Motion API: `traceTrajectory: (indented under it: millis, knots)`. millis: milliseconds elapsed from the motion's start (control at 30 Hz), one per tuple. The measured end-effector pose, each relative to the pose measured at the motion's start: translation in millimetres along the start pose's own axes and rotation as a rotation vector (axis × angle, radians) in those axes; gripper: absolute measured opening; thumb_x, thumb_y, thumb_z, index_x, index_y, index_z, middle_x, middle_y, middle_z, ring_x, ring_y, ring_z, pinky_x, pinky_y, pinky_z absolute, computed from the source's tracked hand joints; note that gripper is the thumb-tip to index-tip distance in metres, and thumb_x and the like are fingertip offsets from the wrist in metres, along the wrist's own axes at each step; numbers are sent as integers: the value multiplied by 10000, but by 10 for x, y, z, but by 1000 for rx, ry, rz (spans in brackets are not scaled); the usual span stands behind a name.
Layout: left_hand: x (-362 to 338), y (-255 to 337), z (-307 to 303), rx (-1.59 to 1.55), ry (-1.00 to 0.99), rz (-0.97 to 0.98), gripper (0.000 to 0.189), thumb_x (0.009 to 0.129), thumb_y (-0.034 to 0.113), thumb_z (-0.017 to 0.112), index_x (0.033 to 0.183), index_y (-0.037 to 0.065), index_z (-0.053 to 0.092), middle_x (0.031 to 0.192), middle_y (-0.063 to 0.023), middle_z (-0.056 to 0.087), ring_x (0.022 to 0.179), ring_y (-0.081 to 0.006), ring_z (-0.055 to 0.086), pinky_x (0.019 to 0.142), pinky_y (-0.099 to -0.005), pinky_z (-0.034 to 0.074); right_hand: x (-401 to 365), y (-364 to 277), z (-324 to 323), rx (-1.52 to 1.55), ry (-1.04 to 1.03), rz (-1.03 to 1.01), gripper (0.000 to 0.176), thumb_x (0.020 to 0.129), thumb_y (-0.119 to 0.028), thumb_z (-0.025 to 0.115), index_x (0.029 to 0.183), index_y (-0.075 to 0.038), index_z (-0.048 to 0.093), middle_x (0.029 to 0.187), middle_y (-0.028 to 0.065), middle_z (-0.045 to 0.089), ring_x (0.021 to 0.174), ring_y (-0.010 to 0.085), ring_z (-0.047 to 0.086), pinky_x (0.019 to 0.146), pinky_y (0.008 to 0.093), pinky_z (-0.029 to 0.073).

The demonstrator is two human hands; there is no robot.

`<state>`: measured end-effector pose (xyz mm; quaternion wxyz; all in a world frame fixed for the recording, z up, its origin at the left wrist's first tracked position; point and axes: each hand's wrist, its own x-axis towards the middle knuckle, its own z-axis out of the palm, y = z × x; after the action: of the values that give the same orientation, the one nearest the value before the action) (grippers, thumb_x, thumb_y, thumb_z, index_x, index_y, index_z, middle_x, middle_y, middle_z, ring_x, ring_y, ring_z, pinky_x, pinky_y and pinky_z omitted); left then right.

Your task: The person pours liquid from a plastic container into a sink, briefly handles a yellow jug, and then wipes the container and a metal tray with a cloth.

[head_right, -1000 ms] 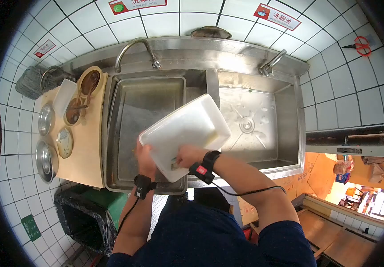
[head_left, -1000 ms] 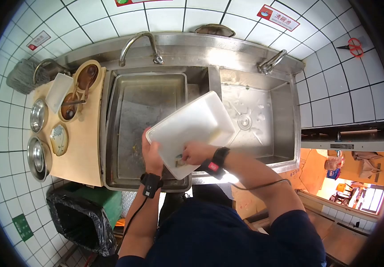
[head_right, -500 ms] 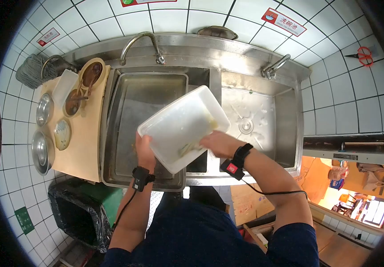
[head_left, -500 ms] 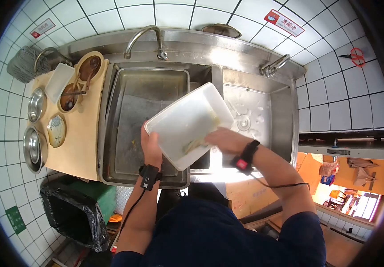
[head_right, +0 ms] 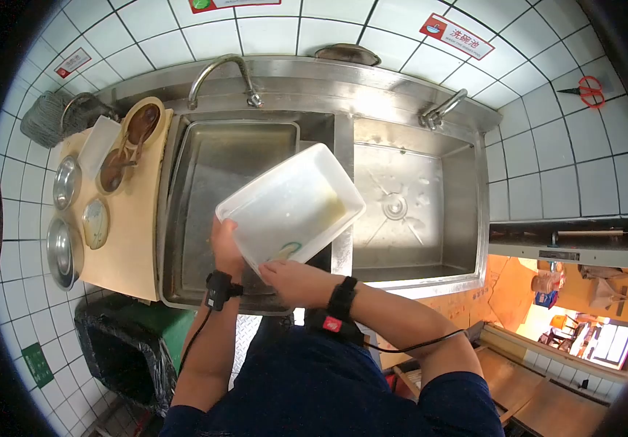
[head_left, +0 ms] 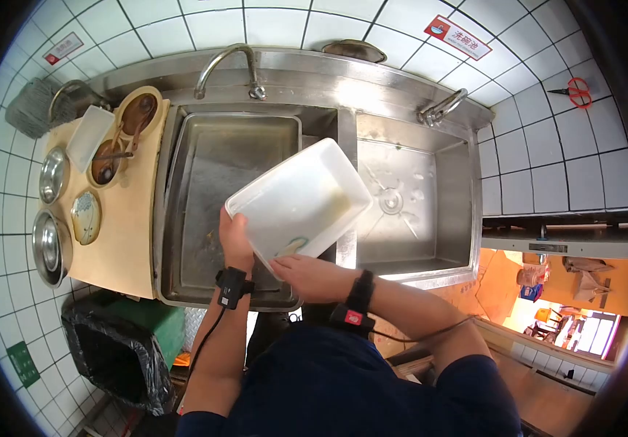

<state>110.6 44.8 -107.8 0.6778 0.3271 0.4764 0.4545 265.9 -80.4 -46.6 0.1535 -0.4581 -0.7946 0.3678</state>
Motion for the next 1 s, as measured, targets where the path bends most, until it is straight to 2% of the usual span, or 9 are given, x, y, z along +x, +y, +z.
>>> traceTrajectory:
  millis: [33,67,200,300,467,567,700,800,1000]
  knots:
    - [-16,41,19,13,-12,0,429,887,72,463,1295,-24,556,1194,-108,639,1054,-207,613,968,-344,483,-11,-21,-124,-1,-21,-30,455,859,-38,554,1298,66,496,1251,271,601,1206,417,579,1041,454,476]
    - [-21,75,34,26,-23,1,423,890,78,468,1290,-22,559,1195,-108,639,1059,-206,612,973,-345,480,-25,-27,-278,72,-151,91,436,895,-44,553,1322,30,515,1250,262,605,1198,427,579,1039,464,475]
    - [28,24,34,14,-12,14,417,895,90,479,1289,-22,561,1192,-111,638,1067,-203,608,976,-349,476,-138,297,-485,163,-151,93,348,927,-76,576,1267,-4,554,1251,239,610,1169,432,587,1014,478,481]
    - [10,94,91,-13,6,-28,420,894,94,485,1290,-23,561,1186,-109,637,1073,-203,602,972,-352,474,-136,288,-718,148,-228,120,312,937,-133,627,1229,-24,614,1269,157,635,1226,350,585,1052,448,479]
    - [29,68,80,24,36,-49,418,890,104,485,1278,-23,575,1184,-111,641,1054,-206,609,955,-348,480,-33,284,-466,28,-8,-83,228,850,-156,726,1043,-63,647,1025,147,616,1032,358,610,931,443,506]
    - [47,8,58,32,56,-52,409,890,107,490,1265,-21,592,1169,-104,648,1036,-204,613,944,-345,484,73,119,-323,-46,53,-126,265,821,-178,738,1040,-62,645,1016,130,615,1024,343,607,911,440,510]
    - [26,9,24,40,33,-82,407,891,108,496,1263,-20,599,1154,-95,653,1027,-198,613,936,-341,484,105,145,-270,-63,-172,-115,303,832,-212,732,1062,-31,654,1083,141,631,1081,344,607,951,434,509]
    - [37,21,-4,97,21,-72,415,893,104,497,1278,-19,593,1158,-91,652,1027,-193,613,937,-337,482,-39,262,-451,138,-166,-62,316,877,-207,709,1104,6,656,1162,160,647,1147,354,605,985,433,505]
    - [36,102,101,31,31,-67,428,881,87,501,1288,-15,585,1159,-88,651,1027,-193,612,937,-338,482,-78,296,-527,36,-144,-56,287,909,-167,670,1127,18,644,1177,170,654,1149,359,616,976,435,514]
